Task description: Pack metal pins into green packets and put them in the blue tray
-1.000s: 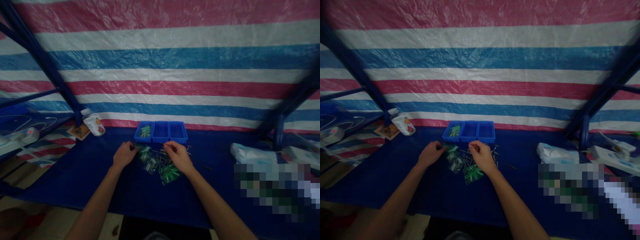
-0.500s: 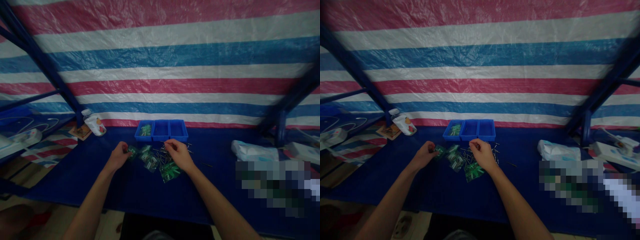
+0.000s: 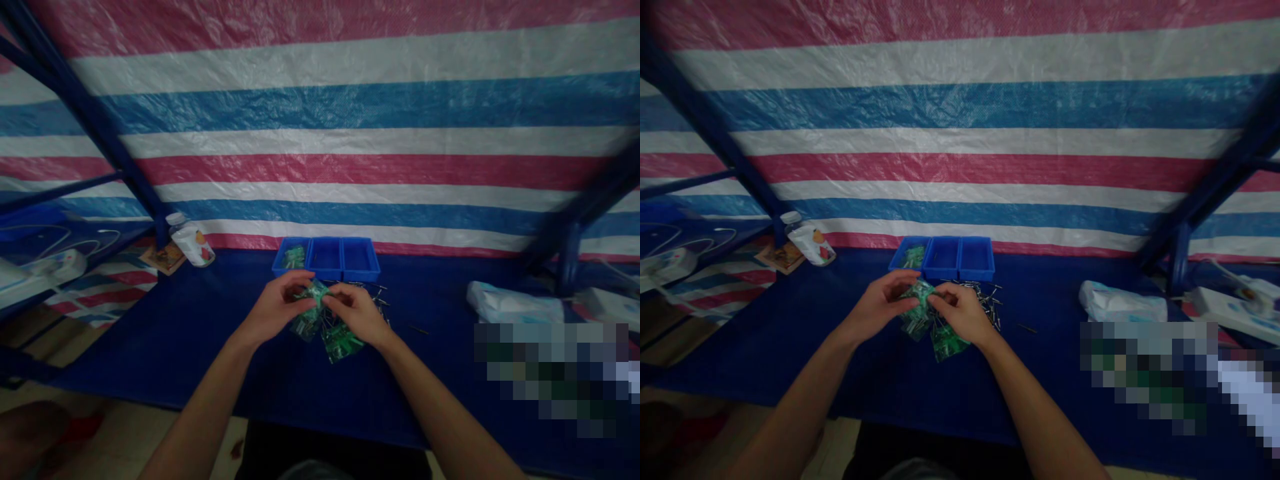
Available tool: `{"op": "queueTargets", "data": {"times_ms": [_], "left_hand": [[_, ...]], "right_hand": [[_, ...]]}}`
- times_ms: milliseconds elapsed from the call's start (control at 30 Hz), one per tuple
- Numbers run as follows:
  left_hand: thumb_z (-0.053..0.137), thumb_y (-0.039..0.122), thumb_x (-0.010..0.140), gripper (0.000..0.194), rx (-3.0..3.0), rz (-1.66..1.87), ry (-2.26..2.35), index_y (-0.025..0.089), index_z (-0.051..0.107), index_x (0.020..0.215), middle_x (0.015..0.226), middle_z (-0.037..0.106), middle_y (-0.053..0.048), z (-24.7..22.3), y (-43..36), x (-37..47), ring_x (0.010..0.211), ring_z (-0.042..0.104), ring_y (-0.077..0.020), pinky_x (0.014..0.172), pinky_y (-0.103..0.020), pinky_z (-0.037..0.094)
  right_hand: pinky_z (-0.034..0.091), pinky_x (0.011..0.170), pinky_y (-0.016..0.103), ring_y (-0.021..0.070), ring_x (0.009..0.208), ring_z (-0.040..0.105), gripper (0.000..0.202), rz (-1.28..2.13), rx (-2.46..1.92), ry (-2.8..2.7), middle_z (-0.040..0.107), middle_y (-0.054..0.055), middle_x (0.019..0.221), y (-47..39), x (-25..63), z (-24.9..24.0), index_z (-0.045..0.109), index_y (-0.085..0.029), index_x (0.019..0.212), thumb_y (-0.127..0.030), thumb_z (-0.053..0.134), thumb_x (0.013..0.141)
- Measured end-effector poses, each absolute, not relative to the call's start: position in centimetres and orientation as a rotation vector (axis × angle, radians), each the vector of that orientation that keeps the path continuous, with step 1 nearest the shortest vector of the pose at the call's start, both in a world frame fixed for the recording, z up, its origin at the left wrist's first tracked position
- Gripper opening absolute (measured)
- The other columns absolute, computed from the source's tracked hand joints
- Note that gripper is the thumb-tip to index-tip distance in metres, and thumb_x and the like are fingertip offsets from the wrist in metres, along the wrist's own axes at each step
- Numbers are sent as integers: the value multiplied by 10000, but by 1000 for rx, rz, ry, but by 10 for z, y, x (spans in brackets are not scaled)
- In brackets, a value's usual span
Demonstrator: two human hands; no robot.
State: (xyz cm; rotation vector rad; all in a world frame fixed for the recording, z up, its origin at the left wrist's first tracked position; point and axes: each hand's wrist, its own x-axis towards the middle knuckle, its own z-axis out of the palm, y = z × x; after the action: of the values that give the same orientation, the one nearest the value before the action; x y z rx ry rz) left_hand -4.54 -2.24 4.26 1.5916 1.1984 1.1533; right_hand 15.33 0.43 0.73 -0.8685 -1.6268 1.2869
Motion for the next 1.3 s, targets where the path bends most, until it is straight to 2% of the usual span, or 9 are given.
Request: {"op": "queueTargets", "data": {"times_ms": [67,133,367,533,667,867,1033,1133,1300], "left_hand": [[688,409,772,442,1623,1212,1348,202,635,1159,1091,690,-85,34,-19,-53,852,661,-197,713,-312,517],[611,390,823,340,1708,1227,1688,184,648,1091,1007,702,-76,22,-16,-70,832,662,-202,708,-312,513],[511,229,837,297,2071,359,2219,227,630,1109,1106,689,-82,5,-14,-88,969,671,-262,799,-356,502],[468,185,841,303,2037,104,2343,214,578,1122,1024,716,-107,16,-10,-84,944,691,-304,738,-359,485],[532,223,818,243,1973,275,2300,223,543,1061,905,726,-70,20,-14,-86,880,697,-279,720,-336,466],[568,171,810,183,2124,770,1729,228,550,982,850,698,-20,14,-10,-40,796,672,-194,751,-314,475],[510,356,928,245,1951,1145,1522,210,591,1108,933,697,-44,17,6,-8,823,651,-184,792,-345,491],[465,411,941,338,1715,1280,1364,202,595,1173,913,692,-42,19,13,0,764,637,-167,729,-314,500],[640,431,821,278,1559,1286,1234,168,681,902,751,664,-7,8,17,5,673,591,-152,632,-265,468]], "right_hand": [[329,482,244,106,502,463,278,1285,-904,-1540,540,-38,551,8,156,9,649,-205,740,-481,684,753],[320,479,244,105,488,449,305,1252,-947,-1403,516,-47,522,12,159,11,637,-204,728,-502,696,729],[296,465,241,91,460,418,315,1166,-1005,-1039,526,-56,521,21,171,17,639,-195,770,-495,715,707],[298,460,242,87,458,422,332,1150,-1007,-978,549,-52,550,23,175,17,634,-194,754,-499,738,674],[292,457,238,86,454,416,321,1139,-1015,-954,523,-56,520,25,177,17,631,-190,735,-490,732,680],[299,456,243,86,463,419,306,1115,-1021,-953,549,-44,561,27,180,17,620,-198,719,-481,731,680],[301,466,247,93,464,412,312,1107,-1052,-1026,522,-51,535,26,177,14,626,-198,743,-496,710,706],[313,473,249,98,468,411,294,1113,-1033,-1182,507,-56,525,24,173,12,637,-196,765,-485,682,740],[355,509,248,113,534,463,234,1105,-981,-1413,553,-33,599,20,165,5,653,-195,779,-428,644,783]]}}
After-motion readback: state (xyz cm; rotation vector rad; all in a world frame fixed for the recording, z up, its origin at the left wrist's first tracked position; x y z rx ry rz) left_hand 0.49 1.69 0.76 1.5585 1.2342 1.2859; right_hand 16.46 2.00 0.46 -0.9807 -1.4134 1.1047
